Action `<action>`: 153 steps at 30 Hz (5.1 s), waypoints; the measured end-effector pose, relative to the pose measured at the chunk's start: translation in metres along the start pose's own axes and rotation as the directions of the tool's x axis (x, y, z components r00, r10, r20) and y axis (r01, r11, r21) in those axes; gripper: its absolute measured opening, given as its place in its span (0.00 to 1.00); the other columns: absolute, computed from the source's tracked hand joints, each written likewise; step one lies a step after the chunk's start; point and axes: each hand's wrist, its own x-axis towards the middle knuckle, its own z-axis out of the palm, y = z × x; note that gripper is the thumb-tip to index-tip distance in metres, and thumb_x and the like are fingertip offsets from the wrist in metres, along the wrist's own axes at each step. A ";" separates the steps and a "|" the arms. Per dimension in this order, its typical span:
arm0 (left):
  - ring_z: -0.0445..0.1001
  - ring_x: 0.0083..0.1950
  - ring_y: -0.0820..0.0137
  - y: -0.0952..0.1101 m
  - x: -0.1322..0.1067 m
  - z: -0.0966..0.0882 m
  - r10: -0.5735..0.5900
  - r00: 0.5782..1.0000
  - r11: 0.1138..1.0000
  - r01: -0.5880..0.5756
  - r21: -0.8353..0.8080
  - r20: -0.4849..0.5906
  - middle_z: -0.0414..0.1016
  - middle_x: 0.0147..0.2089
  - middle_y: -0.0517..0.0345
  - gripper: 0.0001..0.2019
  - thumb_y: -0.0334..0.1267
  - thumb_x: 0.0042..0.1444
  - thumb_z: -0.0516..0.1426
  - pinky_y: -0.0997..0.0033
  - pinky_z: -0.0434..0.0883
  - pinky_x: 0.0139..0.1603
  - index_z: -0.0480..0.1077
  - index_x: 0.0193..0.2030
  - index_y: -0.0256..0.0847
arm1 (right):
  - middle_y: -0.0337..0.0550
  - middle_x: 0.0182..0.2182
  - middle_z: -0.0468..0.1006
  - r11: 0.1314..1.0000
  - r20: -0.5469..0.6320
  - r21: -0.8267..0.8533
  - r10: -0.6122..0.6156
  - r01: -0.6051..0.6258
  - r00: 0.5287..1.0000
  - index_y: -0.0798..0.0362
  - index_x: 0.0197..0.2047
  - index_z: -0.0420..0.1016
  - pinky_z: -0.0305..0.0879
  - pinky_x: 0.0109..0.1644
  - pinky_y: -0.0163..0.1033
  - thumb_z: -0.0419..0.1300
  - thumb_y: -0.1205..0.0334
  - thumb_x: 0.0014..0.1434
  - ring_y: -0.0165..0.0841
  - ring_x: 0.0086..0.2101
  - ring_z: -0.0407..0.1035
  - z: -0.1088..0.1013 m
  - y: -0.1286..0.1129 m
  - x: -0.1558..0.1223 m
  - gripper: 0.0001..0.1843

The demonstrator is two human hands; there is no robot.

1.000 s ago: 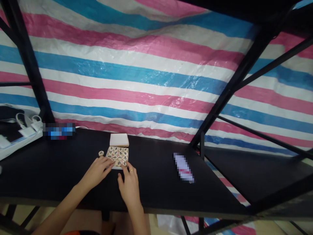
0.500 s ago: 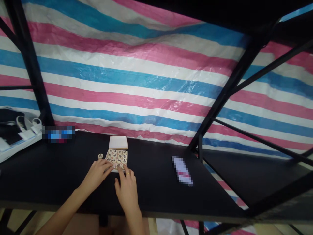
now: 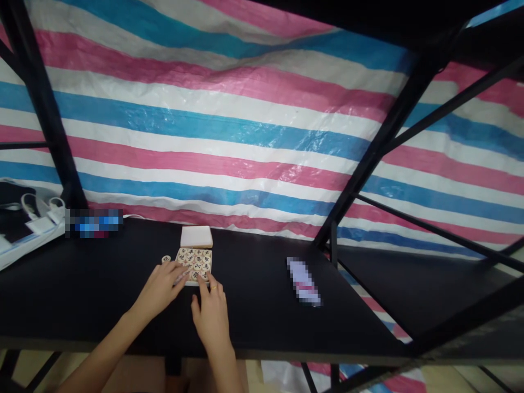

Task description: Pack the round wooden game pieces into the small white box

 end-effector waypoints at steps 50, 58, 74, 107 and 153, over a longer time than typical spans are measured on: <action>0.73 0.34 0.68 0.010 -0.038 0.007 -0.185 0.974 0.602 0.217 -0.768 0.130 0.76 0.36 0.54 0.09 0.37 0.53 0.56 0.72 0.70 0.36 0.76 0.38 0.41 | 0.38 0.29 0.79 0.791 0.234 0.590 0.021 -0.159 0.972 0.51 0.41 0.74 0.63 0.34 0.31 0.56 0.59 0.60 0.31 0.30 0.72 -0.018 -0.008 0.005 0.09; 0.76 0.40 0.66 0.017 -0.038 0.001 -0.125 0.975 0.556 0.221 -0.802 0.182 0.79 0.40 0.54 0.09 0.39 0.56 0.54 0.69 0.71 0.44 0.74 0.39 0.41 | 0.39 0.32 0.79 0.778 0.186 0.605 0.070 -0.170 0.980 0.51 0.43 0.73 0.65 0.35 0.33 0.57 0.59 0.58 0.32 0.32 0.73 -0.014 -0.003 0.006 0.10; 0.73 0.31 0.68 0.016 -0.038 -0.002 -0.179 0.970 0.656 0.242 -0.715 0.164 0.79 0.33 0.57 0.08 0.41 0.52 0.58 0.73 0.68 0.32 0.76 0.34 0.41 | 0.40 0.35 0.76 0.796 0.118 0.600 0.008 -0.077 0.993 0.50 0.34 0.74 0.64 0.34 0.33 0.58 0.69 0.52 0.31 0.31 0.69 -0.011 0.000 0.004 0.06; 0.73 0.44 0.64 -0.030 -0.035 0.009 -0.130 0.991 0.909 0.124 -0.398 0.013 0.74 0.47 0.55 0.18 0.34 0.57 0.50 0.64 0.71 0.48 0.66 0.55 0.46 | 0.46 0.36 0.77 0.870 0.073 0.351 0.342 -0.345 0.937 0.56 0.44 0.72 0.64 0.46 0.41 0.57 0.58 0.55 0.36 0.38 0.71 0.001 0.069 0.126 0.15; 0.73 0.37 0.66 -0.061 0.013 0.020 -0.181 0.979 0.821 0.203 -0.533 0.094 0.70 0.43 0.53 0.14 0.43 0.57 0.50 0.66 0.70 0.40 0.70 0.45 0.40 | 0.44 0.42 0.72 0.894 0.052 0.447 0.012 -0.034 0.999 0.50 0.44 0.73 0.68 0.43 0.38 0.55 0.57 0.59 0.34 0.42 0.70 0.020 0.060 0.081 0.12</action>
